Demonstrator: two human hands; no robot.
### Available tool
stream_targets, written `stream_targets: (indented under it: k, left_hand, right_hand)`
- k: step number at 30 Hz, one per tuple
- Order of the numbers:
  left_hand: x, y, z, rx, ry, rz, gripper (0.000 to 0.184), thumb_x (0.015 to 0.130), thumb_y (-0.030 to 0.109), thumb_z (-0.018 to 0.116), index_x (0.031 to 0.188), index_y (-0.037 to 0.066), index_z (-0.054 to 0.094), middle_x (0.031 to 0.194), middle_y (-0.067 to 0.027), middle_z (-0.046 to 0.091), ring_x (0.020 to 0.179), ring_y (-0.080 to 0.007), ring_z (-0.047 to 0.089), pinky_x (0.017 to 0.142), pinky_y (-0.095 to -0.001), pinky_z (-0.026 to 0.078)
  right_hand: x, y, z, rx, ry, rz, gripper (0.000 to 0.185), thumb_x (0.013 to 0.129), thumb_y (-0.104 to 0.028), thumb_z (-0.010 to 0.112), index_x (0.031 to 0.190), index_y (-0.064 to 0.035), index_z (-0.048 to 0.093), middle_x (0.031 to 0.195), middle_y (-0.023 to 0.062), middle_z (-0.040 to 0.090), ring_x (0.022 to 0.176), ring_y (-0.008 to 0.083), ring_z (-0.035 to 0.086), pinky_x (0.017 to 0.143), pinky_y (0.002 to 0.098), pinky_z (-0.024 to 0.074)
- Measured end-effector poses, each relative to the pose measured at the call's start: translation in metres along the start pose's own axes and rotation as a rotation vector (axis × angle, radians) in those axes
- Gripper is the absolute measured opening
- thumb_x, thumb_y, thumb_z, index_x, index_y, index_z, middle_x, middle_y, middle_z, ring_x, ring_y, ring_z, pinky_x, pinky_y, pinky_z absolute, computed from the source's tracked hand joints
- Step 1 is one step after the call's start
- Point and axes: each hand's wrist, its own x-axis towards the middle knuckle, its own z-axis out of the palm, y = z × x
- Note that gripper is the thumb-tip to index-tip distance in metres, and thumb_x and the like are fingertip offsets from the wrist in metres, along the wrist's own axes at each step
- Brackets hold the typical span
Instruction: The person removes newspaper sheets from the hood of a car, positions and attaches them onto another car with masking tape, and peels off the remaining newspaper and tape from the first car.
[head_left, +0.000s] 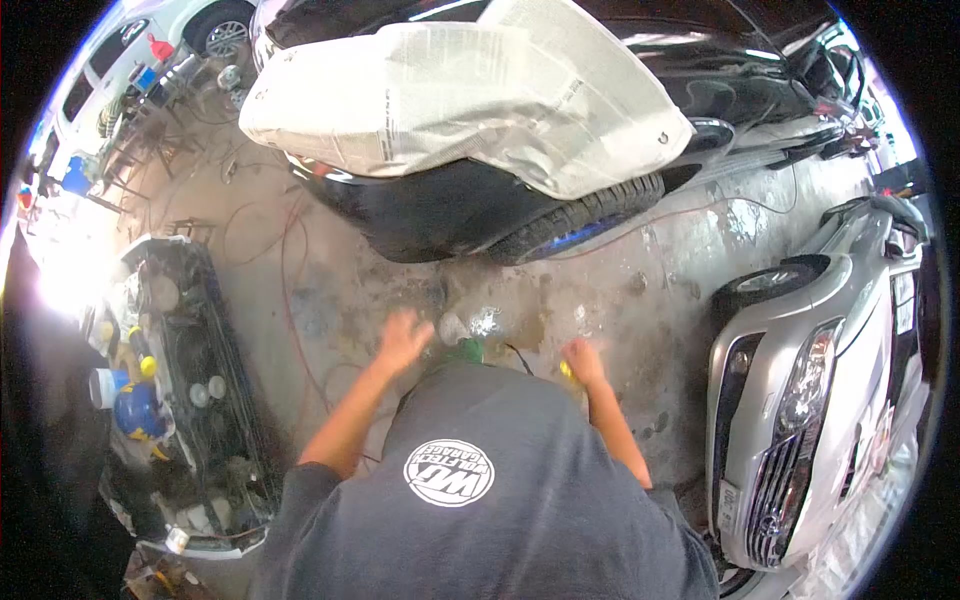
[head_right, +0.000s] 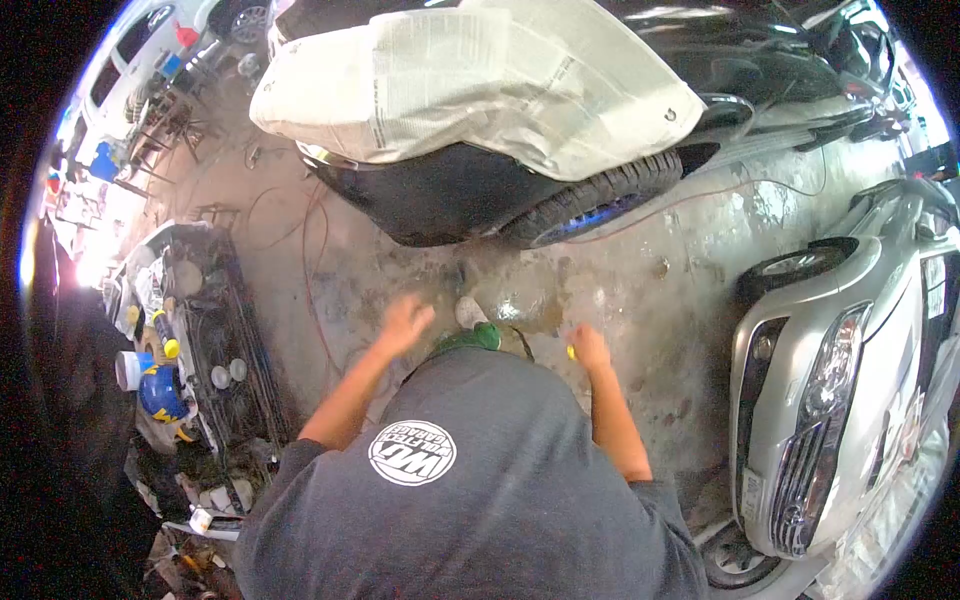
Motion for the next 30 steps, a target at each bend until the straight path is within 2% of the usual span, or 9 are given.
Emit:
stream_targets:
  k: [2,3,6,11,19,22,25,27,30]
  left_hand:
    - [-0.044,-0.038,0.083,-0.441,-0.539,-0.273,0.077,0.098,0.06,0.054,0.144,-0.002,0.052,0.152,-0.0236,0.048,0.135,-0.04,0.05,0.113,-0.0494,0.037]
    - [-0.062,-0.041,0.106,-0.878,-0.671,-0.379,0.08,0.098,0.062,0.053,0.146,-0.002,0.049,0.155,-0.0218,0.045,0.134,-0.0377,0.051,0.112,-0.0491,0.038]
    - [-0.09,-0.017,0.108,-0.707,-0.847,-0.57,0.085,0.098,0.066,0.05,0.153,0.002,0.042,0.154,-0.017,0.048,0.136,-0.0312,0.049,0.108,-0.0487,0.042]
    - [-0.131,0.016,0.141,-0.249,-0.949,-0.622,0.138,0.076,0.085,0.062,0.163,0.01,-0.014,0.171,-0.0187,0.003,0.15,-0.0409,0.03,0.111,-0.066,0.035]
    - [-0.148,0.07,0.146,-0.191,-0.99,-0.603,0.127,0.08,0.086,0.057,0.165,0.011,0.0,0.169,-0.0204,0.015,0.149,-0.0394,0.033,0.115,-0.0645,0.029]
    - [-0.113,-0.018,0.246,0.127,-1.0,-0.037,0.101,0.09,0.086,0.032,0.152,0.007,0.048,0.161,-0.0297,0.031,0.153,-0.0394,0.026,0.124,-0.0477,0.023]
    - [-0.12,0.024,0.206,0.047,-1.103,-0.329,0.097,0.092,0.079,0.045,0.152,0.004,0.047,0.159,-0.0193,0.04,0.142,-0.0373,0.043,0.114,-0.0555,0.036]
    - [-0.109,0.008,0.223,0.071,-1.117,-0.128,0.095,0.095,0.08,0.036,0.14,0.0,0.059,0.137,-0.0248,0.062,0.128,-0.0376,0.058,0.111,-0.048,0.042]
    - [-0.105,0.016,0.218,0.298,-0.999,-0.018,0.078,0.101,0.068,0.036,0.147,0.008,0.055,0.146,-0.0165,0.056,0.129,-0.0313,0.054,0.112,-0.0486,0.038]
  right_hand:
    - [-0.048,0.109,0.073,-0.444,-0.378,-0.262,0.037,0.094,-0.037,0.063,0.101,-0.0001,0.065,0.107,0.0236,0.071,0.1,0.0424,0.068,0.082,0.0506,0.0532]
    - [-0.097,0.114,0.072,-0.121,-0.346,-0.019,0.036,0.094,-0.035,0.063,0.098,0.0001,0.066,0.106,0.0229,0.072,0.099,0.0416,0.068,0.081,0.0492,0.0537]
    - [-0.217,0.271,0.199,0.363,-0.025,0.113,0.028,0.093,-0.028,0.066,0.093,0.0002,0.069,0.095,0.0208,0.074,0.088,0.0398,0.07,0.076,0.0465,0.0545]
    - [-0.312,0.239,0.166,0.477,-0.204,0.529,0.027,0.092,-0.027,0.065,0.093,0.0002,0.07,0.093,0.0197,0.074,0.084,0.0371,0.07,0.075,0.0459,0.0546]
    - [-0.314,0.23,0.158,0.552,-0.046,0.316,0.025,0.092,-0.024,0.065,0.095,0.0,0.071,0.089,0.0179,0.073,0.078,0.0328,0.069,0.072,0.0448,0.0548]
    - [-0.307,0.224,0.148,0.558,0.06,0.173,0.025,0.091,-0.024,0.065,0.095,0.0,0.071,0.088,0.0172,0.073,0.075,0.0312,0.069,0.071,0.0445,0.0549]
    - [-0.31,0.227,0.145,0.561,0.114,0.098,0.024,0.091,-0.023,0.065,0.095,-0.0001,0.072,0.086,0.0165,0.073,0.073,0.0296,0.069,0.07,0.0441,0.055]
    - [-0.315,0.235,0.147,0.594,0.061,0.178,0.024,0.091,-0.022,0.065,0.097,-0.0003,0.072,0.086,0.0155,0.073,0.071,0.0277,0.069,0.068,0.0435,0.0552]
    - [-0.331,0.26,0.173,0.66,0.052,0.325,0.025,0.09,-0.022,0.065,0.1,-0.0002,0.072,0.085,0.0135,0.072,0.068,0.0248,0.068,0.061,0.0424,0.056]
